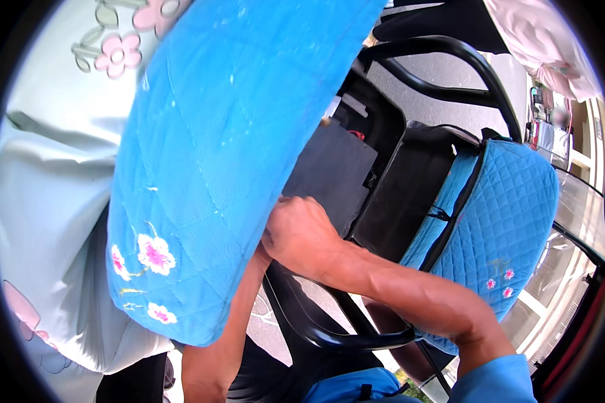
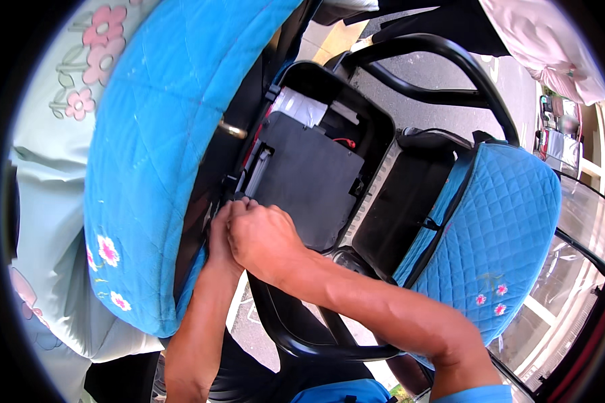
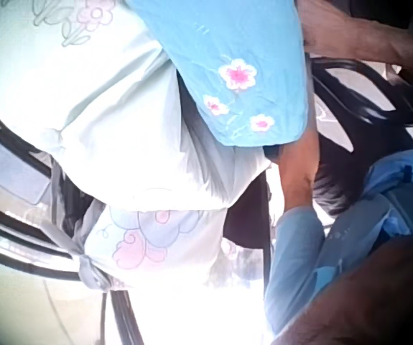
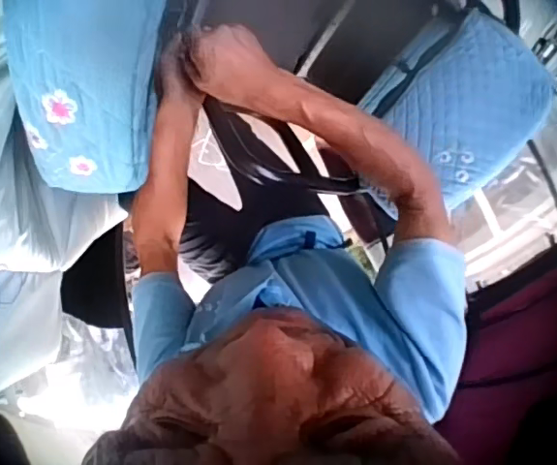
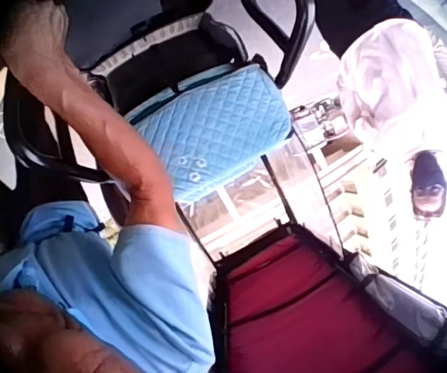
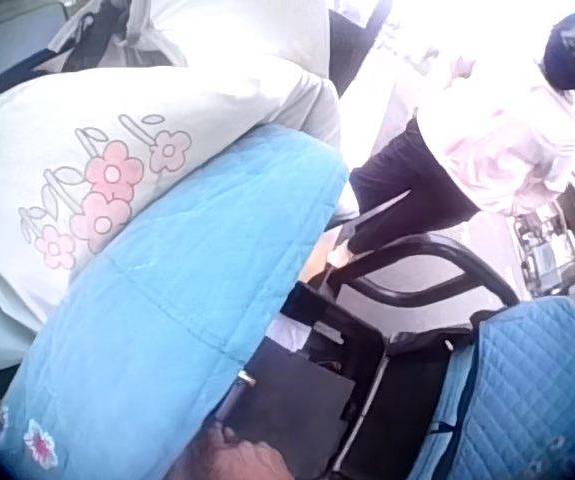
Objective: The person uses a screwdriver to work on the latch and internal panel of a small vehicle seat compartment, prying and tightening parts by hand.
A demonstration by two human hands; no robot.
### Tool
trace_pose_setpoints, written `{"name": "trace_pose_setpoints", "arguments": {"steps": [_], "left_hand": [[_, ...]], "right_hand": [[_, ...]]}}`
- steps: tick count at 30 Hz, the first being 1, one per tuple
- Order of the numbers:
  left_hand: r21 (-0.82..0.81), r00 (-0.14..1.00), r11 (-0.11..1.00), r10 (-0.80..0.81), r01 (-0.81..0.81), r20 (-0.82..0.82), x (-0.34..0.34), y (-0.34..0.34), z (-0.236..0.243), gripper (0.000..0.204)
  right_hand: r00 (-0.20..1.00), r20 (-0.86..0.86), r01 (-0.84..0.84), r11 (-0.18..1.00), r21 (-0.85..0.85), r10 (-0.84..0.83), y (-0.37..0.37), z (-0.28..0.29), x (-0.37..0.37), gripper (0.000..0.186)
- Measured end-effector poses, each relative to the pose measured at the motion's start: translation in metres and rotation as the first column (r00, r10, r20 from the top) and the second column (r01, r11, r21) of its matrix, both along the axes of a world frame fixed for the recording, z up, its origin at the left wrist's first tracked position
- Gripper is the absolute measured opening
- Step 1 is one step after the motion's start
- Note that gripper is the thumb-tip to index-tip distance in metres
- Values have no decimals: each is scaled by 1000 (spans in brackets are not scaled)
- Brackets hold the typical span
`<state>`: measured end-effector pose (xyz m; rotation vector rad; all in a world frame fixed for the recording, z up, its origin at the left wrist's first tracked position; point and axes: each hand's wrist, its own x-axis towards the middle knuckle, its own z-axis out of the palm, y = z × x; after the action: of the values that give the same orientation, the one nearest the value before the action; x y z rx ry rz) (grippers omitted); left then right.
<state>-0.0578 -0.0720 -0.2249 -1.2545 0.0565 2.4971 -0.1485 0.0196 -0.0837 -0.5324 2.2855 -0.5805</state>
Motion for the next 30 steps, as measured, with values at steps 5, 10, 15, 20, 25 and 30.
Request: {"name": "trace_pose_setpoints", "arguments": {"steps": [5, 10, 15, 20, 25, 30], "left_hand": [[-88, 998, 996, -19, 13, -65, 7, 6, -16, 33], [-206, 983, 973, -63, 99, 174, -24, 19, 53, 29], [-129, 991, 985, -104, 114, 80, -34, 32, 49, 29], [-146, 962, 976, -189, 162, -196, -68, 29, 60, 36], [-178, 946, 979, -149, 100, -287, -100, 29, 81, 53], [-199, 960, 975, -151, 104, -238, -109, 47, 74, 54]], "right_hand": [[957, 33, 288, 957, -12, -288, -2, -3, 4, 27], [987, 2, 162, 987, -1, -162, 9, 1, 5, 27], [978, -209, -10, 1000, 21, 15, 41, 6, 12, 27], [952, -258, 165, 986, -11, -163, 45, 34, -40, 26], [924, -311, 221, 975, -39, -222, 50, 16, -73, 28], [922, -331, 209, 978, -9, -200, 63, 1, -77, 27]]}}
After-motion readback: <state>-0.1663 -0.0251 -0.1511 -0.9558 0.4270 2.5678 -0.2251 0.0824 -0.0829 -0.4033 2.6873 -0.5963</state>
